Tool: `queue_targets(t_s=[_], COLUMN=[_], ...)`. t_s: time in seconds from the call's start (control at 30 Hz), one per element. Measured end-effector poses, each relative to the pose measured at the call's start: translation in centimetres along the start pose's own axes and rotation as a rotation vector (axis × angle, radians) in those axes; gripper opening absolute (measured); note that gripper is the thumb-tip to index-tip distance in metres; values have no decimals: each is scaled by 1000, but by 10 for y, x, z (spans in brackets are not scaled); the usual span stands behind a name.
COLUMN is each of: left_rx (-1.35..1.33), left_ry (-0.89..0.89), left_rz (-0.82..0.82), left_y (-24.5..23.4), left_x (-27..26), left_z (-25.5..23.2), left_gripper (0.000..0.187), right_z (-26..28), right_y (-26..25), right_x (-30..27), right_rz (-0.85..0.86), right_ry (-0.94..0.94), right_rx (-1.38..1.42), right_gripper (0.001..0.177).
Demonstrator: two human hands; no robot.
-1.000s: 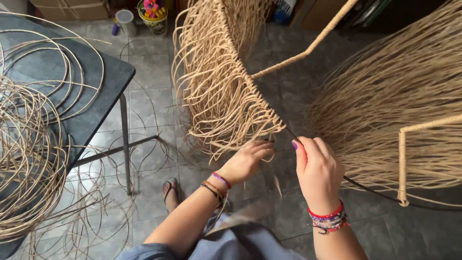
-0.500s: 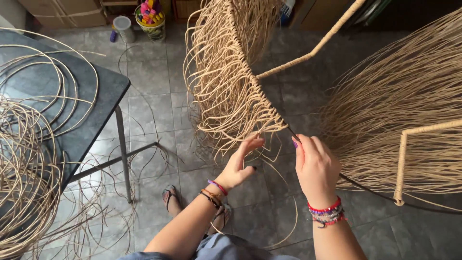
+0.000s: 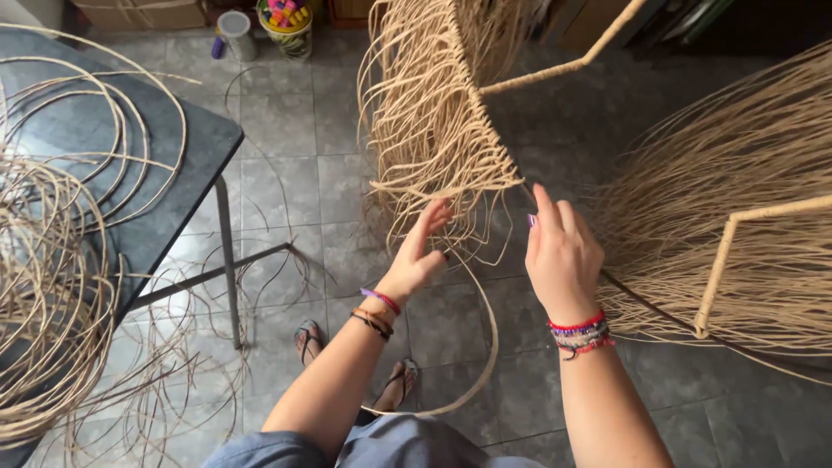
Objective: Weaving thin strands of material onto a large circular frame to create a decorative structure.
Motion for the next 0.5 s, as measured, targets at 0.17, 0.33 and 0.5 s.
queue_targets(t_s=[0.17, 0.33, 0.5], left_rx=[-25, 20, -36], left_ry=[-177, -145, -108], left_rz=[-107, -202, -267], left_y=[-20, -30, -43], left_x=[0, -21, -31], left_z=[-7, -23, -76], left_gripper=[87, 69, 60], right_z=[16, 42, 58], right_y=[8, -14, -39], right_x=[13, 11, 2], right_rz=[6, -56, -107], right_ry=[-109, -193, -255], right_rx=[105, -15, -37], right_gripper=[51, 58, 60])
Point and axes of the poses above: each hand's wrist, its own x-axis towards the middle knuckle, its own y-axis out of the palm, z = x × y, the point moved 8 cm from there along x, towards the middle knuckle
